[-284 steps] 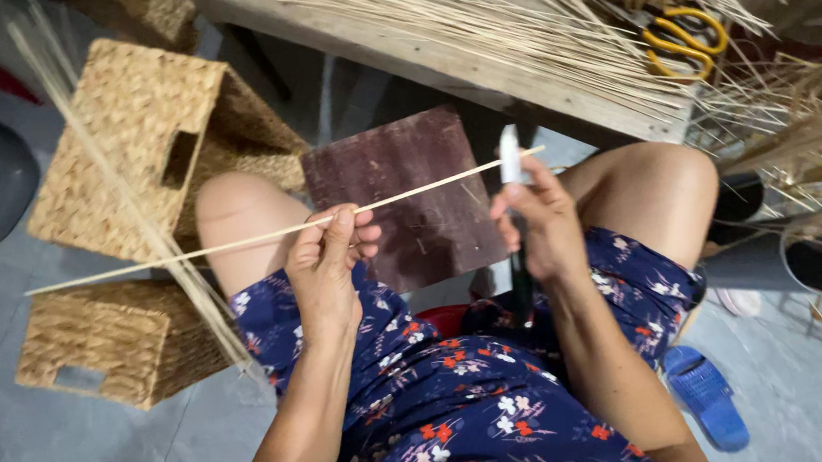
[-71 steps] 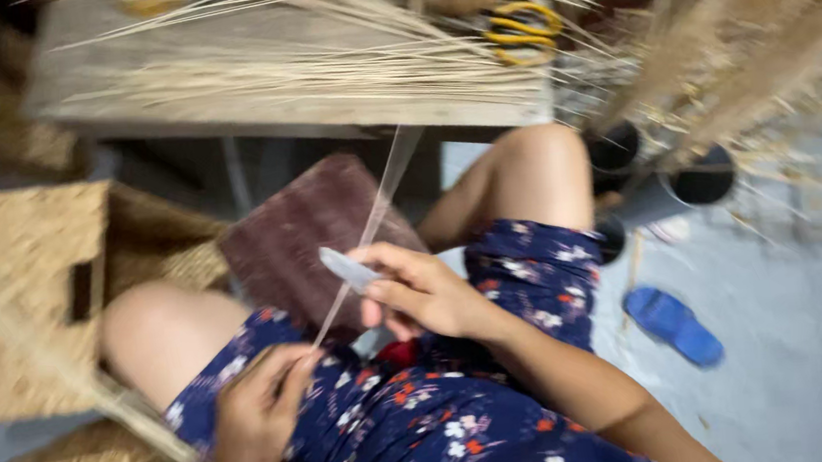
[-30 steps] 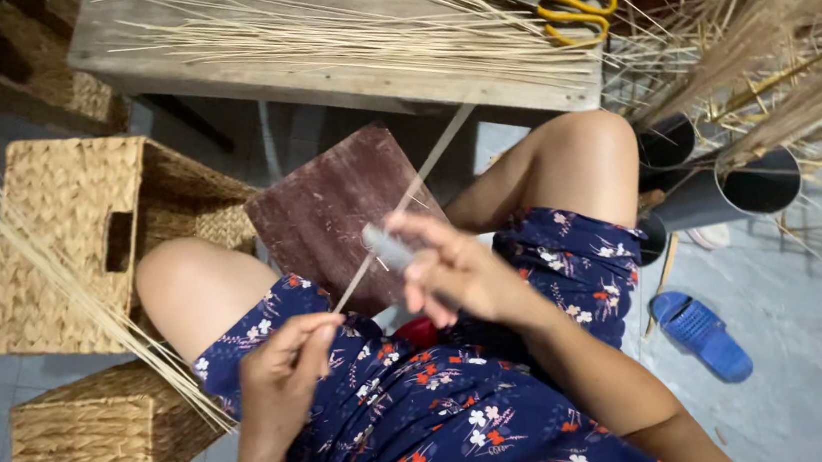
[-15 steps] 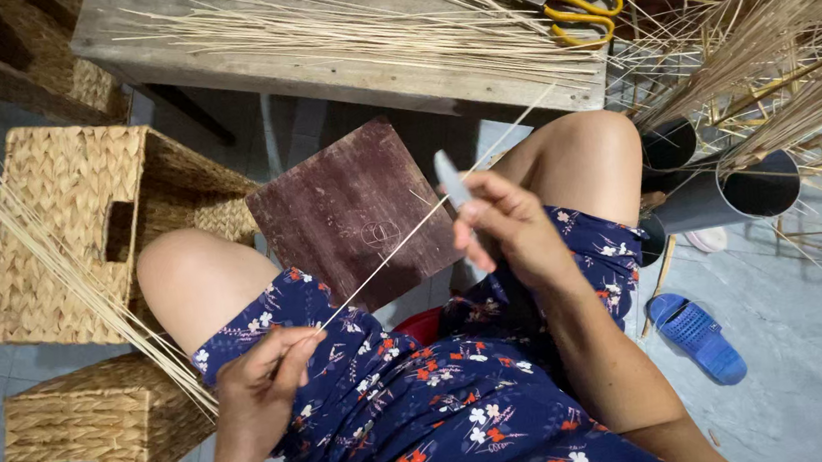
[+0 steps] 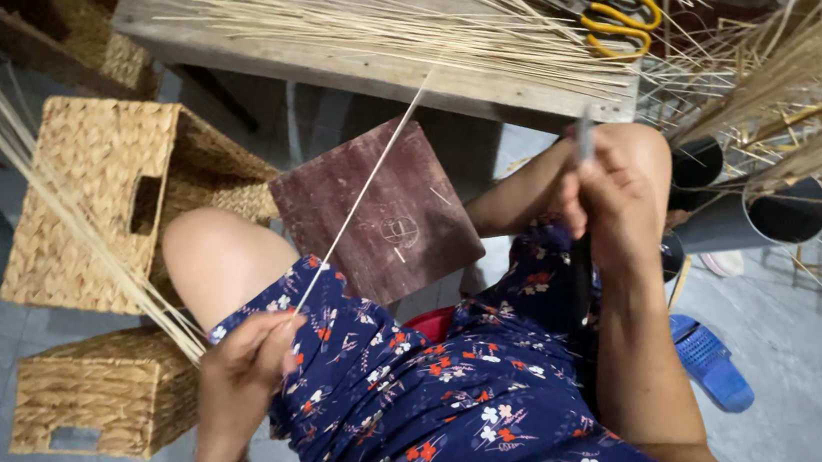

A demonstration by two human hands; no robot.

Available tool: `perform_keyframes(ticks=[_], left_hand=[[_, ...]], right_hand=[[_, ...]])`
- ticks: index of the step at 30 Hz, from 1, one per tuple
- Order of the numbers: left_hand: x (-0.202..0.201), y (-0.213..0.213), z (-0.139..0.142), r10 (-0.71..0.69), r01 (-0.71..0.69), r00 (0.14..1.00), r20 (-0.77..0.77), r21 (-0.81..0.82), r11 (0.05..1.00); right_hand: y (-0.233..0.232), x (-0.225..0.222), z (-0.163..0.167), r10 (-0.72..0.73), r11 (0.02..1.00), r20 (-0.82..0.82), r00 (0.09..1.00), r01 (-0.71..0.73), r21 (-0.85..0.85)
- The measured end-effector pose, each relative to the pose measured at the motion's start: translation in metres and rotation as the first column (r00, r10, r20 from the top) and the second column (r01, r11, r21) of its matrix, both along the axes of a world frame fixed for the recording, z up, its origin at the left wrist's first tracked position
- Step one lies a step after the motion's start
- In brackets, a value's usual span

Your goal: The person sits on a low stool and uses a small knife to shave and trim thin bamboo sticks, drawing the blade along each stick to smooth and shape it. They take new sticks from a pile on the workbench, work each one across their lap, and set finished sticks aside.

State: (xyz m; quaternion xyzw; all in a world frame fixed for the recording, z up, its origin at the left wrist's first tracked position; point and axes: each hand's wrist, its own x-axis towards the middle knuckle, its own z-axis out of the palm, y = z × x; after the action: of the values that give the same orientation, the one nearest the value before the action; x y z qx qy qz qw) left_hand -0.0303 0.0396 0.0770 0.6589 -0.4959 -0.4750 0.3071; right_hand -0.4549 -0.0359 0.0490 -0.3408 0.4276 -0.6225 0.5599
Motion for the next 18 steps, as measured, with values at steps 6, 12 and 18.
perform_keyframes(ticks=[6, 12, 18], left_hand=[[-0.047, -0.017, -0.005, -0.147, 0.141, 0.982, -0.12, -0.055, 0.988], [-0.069, -0.024, 0.002, -0.222, 0.216, 0.966, -0.133, -0.059, 0.975], [-0.08, -0.021, 0.018, -0.167, 0.179, 0.984, 0.067, -0.269, 0.946]], right_hand=[[0.023, 0.085, 0.015, 0.547, 0.837, -0.125, 0.828, -0.541, 0.078], [0.024, 0.117, 0.019, 0.645, 0.759, -0.028, 0.764, -0.636, 0.142], [0.024, 0.117, 0.005, 0.599, 0.795, -0.019, 0.801, -0.591, 0.136]])
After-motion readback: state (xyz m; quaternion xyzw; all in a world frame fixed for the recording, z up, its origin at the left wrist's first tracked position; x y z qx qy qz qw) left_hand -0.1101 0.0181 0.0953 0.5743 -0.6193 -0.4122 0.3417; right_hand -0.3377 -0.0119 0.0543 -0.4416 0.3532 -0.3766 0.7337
